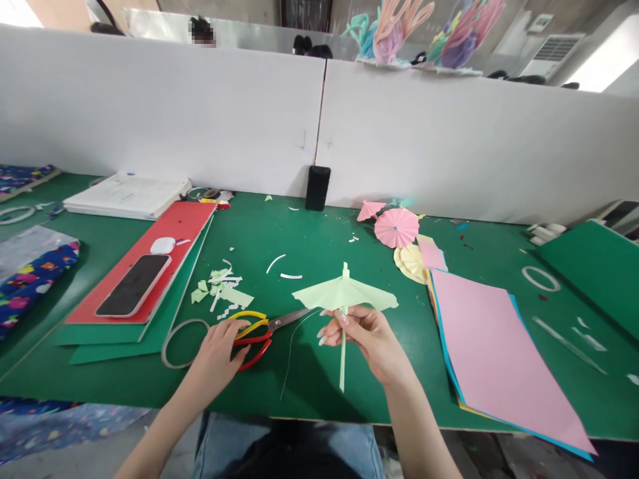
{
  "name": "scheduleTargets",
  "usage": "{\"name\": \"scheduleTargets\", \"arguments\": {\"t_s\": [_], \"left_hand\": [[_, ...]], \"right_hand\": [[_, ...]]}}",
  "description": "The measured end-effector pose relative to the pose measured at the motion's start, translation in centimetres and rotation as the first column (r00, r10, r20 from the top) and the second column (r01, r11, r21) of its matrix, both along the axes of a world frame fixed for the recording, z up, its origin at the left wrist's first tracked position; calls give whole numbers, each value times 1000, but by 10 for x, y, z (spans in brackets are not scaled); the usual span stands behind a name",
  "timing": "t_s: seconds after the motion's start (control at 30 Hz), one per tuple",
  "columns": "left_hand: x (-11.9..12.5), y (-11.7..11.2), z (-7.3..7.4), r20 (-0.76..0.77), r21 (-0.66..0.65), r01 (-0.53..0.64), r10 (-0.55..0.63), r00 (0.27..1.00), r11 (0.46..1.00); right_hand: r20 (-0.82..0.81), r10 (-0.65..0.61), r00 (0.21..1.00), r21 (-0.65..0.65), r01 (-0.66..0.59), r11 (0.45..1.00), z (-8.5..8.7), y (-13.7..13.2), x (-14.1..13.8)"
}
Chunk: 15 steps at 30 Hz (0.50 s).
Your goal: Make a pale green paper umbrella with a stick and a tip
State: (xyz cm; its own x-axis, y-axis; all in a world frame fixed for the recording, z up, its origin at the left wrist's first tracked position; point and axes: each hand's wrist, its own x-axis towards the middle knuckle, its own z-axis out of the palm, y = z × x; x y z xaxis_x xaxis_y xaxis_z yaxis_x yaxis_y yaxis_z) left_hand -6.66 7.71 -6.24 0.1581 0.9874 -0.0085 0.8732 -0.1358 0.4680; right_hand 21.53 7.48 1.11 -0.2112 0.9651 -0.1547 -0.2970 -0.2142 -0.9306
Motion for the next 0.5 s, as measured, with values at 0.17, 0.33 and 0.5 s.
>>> {"name": "scheduleTargets", "arguments": {"t_s": [0.17, 0.33, 0.5], "left_hand": [[19, 13, 10, -186, -107, 53, -72, 980, 993], [39, 26, 9, -164, -212, 77, -113, 980, 974], [29, 26, 24, 10, -252, 13, -11, 1000, 968]], "right_hand": [[9, 23, 1000, 72, -23, 997, 8, -9, 2], [39, -17, 999, 153, 11, 988, 16, -20, 7], [267, -248, 931, 173, 207, 963, 15, -33, 20]]}}
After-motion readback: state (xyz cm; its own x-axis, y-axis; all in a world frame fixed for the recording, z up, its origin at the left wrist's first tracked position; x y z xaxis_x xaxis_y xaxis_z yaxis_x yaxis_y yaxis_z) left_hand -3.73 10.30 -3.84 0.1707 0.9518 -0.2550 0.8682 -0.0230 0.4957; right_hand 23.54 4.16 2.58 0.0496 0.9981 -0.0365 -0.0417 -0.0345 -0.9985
